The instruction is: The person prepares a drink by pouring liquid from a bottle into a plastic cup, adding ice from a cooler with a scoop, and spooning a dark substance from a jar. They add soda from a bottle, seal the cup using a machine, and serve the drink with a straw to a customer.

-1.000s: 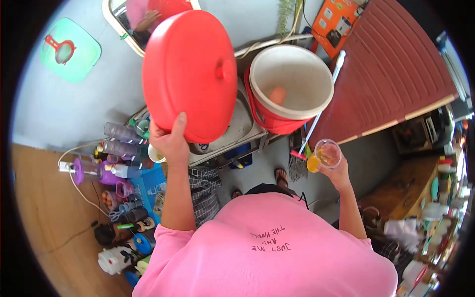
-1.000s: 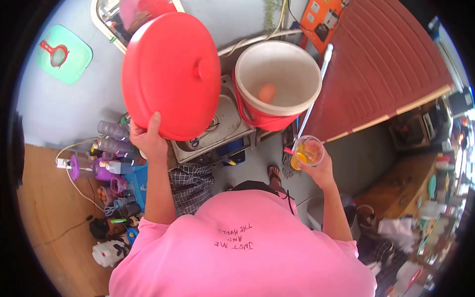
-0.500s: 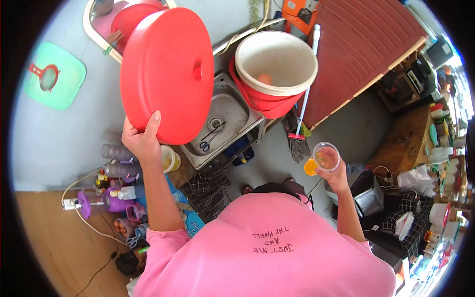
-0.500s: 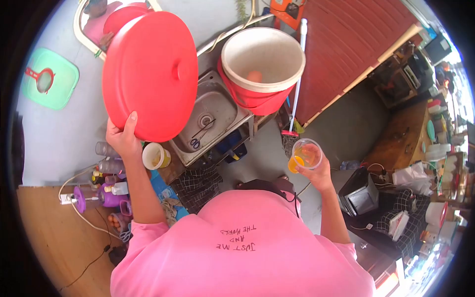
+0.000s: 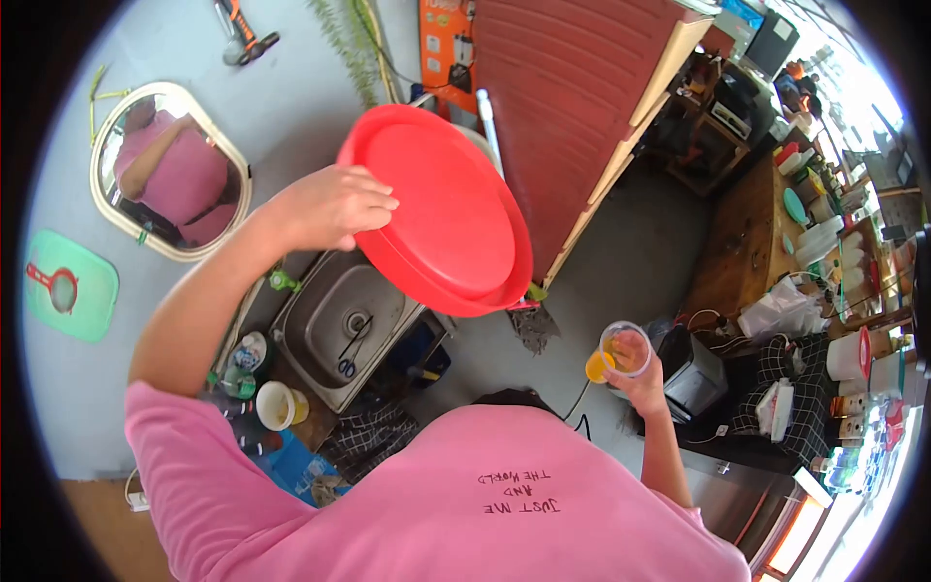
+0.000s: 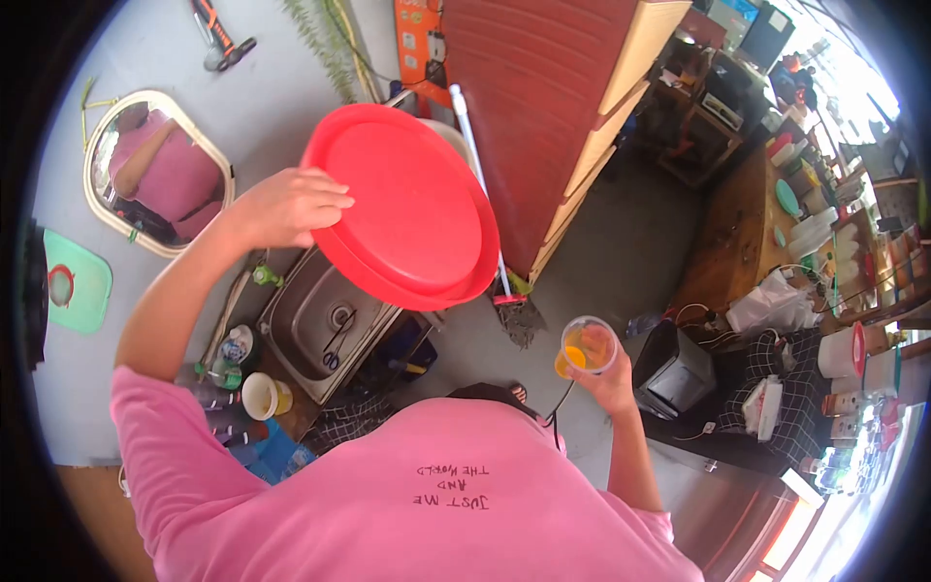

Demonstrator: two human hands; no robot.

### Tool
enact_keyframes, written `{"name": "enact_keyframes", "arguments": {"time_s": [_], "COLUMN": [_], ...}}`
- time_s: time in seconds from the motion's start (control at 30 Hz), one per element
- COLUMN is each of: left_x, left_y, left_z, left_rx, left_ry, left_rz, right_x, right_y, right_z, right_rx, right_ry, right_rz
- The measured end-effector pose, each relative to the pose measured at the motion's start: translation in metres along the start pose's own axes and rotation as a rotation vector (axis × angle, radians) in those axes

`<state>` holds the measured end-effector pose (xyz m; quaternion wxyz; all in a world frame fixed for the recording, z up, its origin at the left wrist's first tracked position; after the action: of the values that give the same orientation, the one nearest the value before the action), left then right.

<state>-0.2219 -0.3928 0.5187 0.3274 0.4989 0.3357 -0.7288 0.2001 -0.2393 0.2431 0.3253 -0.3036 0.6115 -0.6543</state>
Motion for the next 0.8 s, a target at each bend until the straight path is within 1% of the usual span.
{"name": "enact_keyframes", "arguments": {"time_s": [0.03, 0.1, 0.13, 0.2, 0.23, 0.3, 0.43, 0.5, 0.53, 0.6, 0.63, 0.67, 0.73, 0.77, 0.8], "left_x": [0.007, 0.03, 0.033, 0.052, 0.057, 0.07, 0.076, 0.071, 0.07, 0.062, 0.061, 0.065, 0.06, 0.062, 0.059], "left_y": [-0.02, -0.045, -0.059, -0.07, -0.077, -0.083, -0.095, -0.098, -0.095, -0.093, -0.088, -0.083, -0.073, -0.071, -0.071], "left_z": [-0.019, -0.058, -0.076, -0.11, -0.127, -0.156, -0.194, -0.207, -0.21, -0.215, -0.217, -0.22, -0.221, -0.221, -0.219], "left_rx": [0.002, 0.164, 0.164, 0.303, 0.304, 0.396, 0.405, 0.412, 0.427, 0.37, 0.396, 0.403, 0.39, 0.398, 0.393], "left_ry": [0.008, -0.065, -0.057, -0.182, -0.178, -0.215, -0.163, -0.262, -0.26, -0.139, -0.097, -0.098, 0.092, 0.092, 0.136], "left_rz": [-0.009, -0.167, -0.179, -0.339, -0.348, -0.331, -0.356, -0.441, -0.431, -0.41, -0.404, -0.393, -0.386, -0.378, -0.322], "right_x": [-0.009, -0.024, -0.031, -0.041, -0.047, -0.058, -0.068, -0.067, -0.066, -0.063, -0.059, -0.055, -0.045, -0.04, -0.033], "right_y": [0.002, 0.005, 0.008, 0.004, 0.008, 0.017, 0.025, 0.024, 0.022, 0.022, 0.021, 0.02, 0.018, 0.017, 0.016], "right_z": [0.006, 0.018, 0.024, 0.031, 0.035, 0.041, 0.043, 0.039, 0.035, 0.023, 0.016, 0.007, -0.013, -0.023, -0.034], "right_rx": [0.014, 0.013, 0.02, 0.008, 0.004, 0.002, 0.003, 0.004, -0.007, -0.019, -0.023, -0.028, -0.006, 0.003, 0.011], "right_ry": [0.011, 0.031, 0.046, 0.065, 0.082, 0.104, 0.143, 0.166, 0.182, 0.187, 0.177, 0.165, 0.148, 0.138, 0.13], "right_rz": [0.014, -0.003, -0.027, -0.046, -0.036, -0.045, -0.009, -0.019, -0.021, -0.025, -0.028, -0.032, -0.03, -0.017, -0.004]}}
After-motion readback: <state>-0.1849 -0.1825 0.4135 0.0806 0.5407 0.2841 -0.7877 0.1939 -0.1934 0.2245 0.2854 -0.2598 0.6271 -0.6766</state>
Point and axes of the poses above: each hand's wrist, its own z-axis away from the middle knuckle, its own x-axis out of the palm, y = z × x, the point moved 8 cm from there along -z, towards the middle knuckle, and after that the axes turned 15 degrees about -y, right-handed, at the moved point
